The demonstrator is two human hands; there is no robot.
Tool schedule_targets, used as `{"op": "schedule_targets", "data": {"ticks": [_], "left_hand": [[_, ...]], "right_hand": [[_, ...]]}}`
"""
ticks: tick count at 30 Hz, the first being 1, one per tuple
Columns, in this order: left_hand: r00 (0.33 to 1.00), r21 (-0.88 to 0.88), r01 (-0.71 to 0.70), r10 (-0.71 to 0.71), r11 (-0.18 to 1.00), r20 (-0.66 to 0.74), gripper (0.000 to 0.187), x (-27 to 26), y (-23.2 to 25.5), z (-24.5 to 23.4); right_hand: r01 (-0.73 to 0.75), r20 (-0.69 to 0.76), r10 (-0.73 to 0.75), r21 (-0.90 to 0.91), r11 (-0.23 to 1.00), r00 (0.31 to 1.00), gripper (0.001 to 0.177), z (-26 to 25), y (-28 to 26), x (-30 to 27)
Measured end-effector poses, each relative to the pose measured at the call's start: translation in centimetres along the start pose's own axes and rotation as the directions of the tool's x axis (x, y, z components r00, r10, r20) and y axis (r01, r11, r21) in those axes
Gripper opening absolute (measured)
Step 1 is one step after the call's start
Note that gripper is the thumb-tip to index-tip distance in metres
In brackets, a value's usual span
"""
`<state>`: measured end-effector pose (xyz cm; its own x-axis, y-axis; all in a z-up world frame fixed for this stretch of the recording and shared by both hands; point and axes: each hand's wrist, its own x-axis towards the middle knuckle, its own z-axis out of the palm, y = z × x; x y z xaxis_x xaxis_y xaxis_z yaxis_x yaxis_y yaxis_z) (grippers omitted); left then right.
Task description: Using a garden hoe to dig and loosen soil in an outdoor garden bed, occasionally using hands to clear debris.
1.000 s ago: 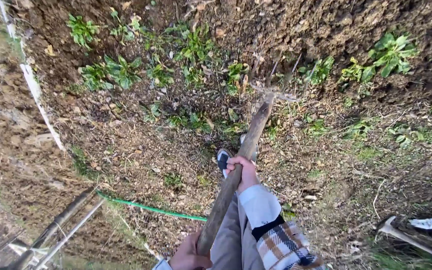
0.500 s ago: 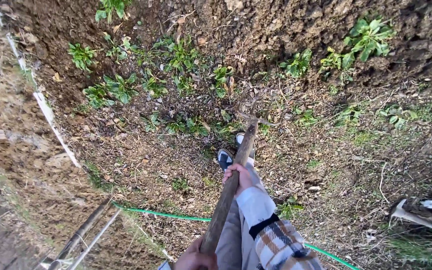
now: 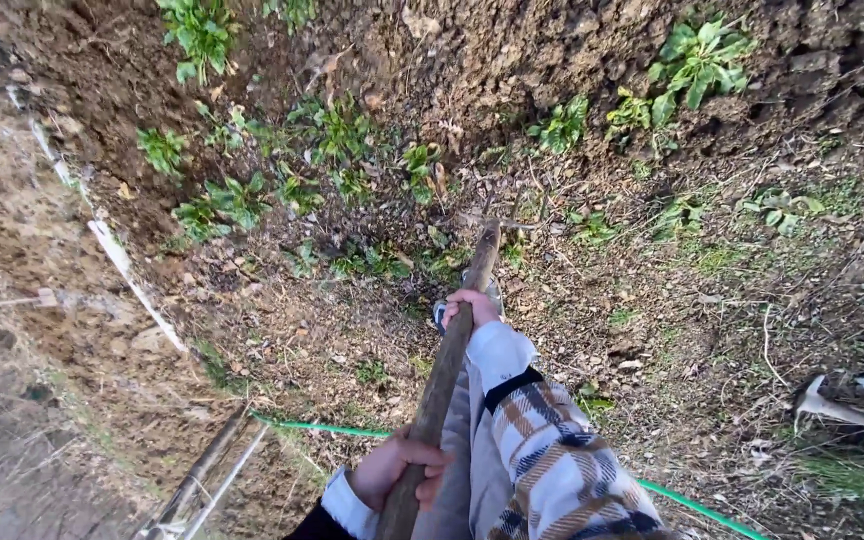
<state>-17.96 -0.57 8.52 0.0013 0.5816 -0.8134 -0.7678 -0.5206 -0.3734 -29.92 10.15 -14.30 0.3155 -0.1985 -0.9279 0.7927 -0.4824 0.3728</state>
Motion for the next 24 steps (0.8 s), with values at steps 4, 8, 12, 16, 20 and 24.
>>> {"op": "schedule_targets", "data": {"ticks": [4,8,12,16,20,24], "left_hand": [[1.000,-0.028,0.007,-0.008,1.000,-0.021,0.033,-0.8,2.2,1.4],[1.000,-0.009,-0.017,0.017,1.000,-0.026,0.034,0.3,5.1,2.2],[0.995,0.001,0.031,-0.031,1.000,-0.098,0.030,0.7,6.9,2.8],[0.991,-0.029,-0.014,0.011,0.999,-0.134,0.033,1.9,8.4,1.7],[0.983,0.049,-0.082,0.088,0.995,-0.159,0.029,6.0,1.5,-5.1],[0.986,0.201,0.032,0.003,0.979,-0.169,0.038,10.9,-3.4,-9.3]], "right_hand": [[0.040,-0.032,-0.041,-0.008,0.999,0.999,0.025,1.5,-1.0,-1.4],[0.033,0.046,-0.031,-0.042,0.999,0.998,0.029,2.6,-3.4,0.9],[0.092,0.088,-0.069,-0.295,0.951,0.994,0.018,2.5,-4.5,2.2],[0.196,0.163,-0.148,-0.342,0.919,0.976,0.023,2.6,-5.5,6.1],[0.177,0.105,-0.154,-0.257,0.950,0.982,0.013,0.4,-2.5,5.3],[0.159,0.108,-0.133,-0.283,0.946,0.985,0.020,-5.1,-1.5,13.3]]}}
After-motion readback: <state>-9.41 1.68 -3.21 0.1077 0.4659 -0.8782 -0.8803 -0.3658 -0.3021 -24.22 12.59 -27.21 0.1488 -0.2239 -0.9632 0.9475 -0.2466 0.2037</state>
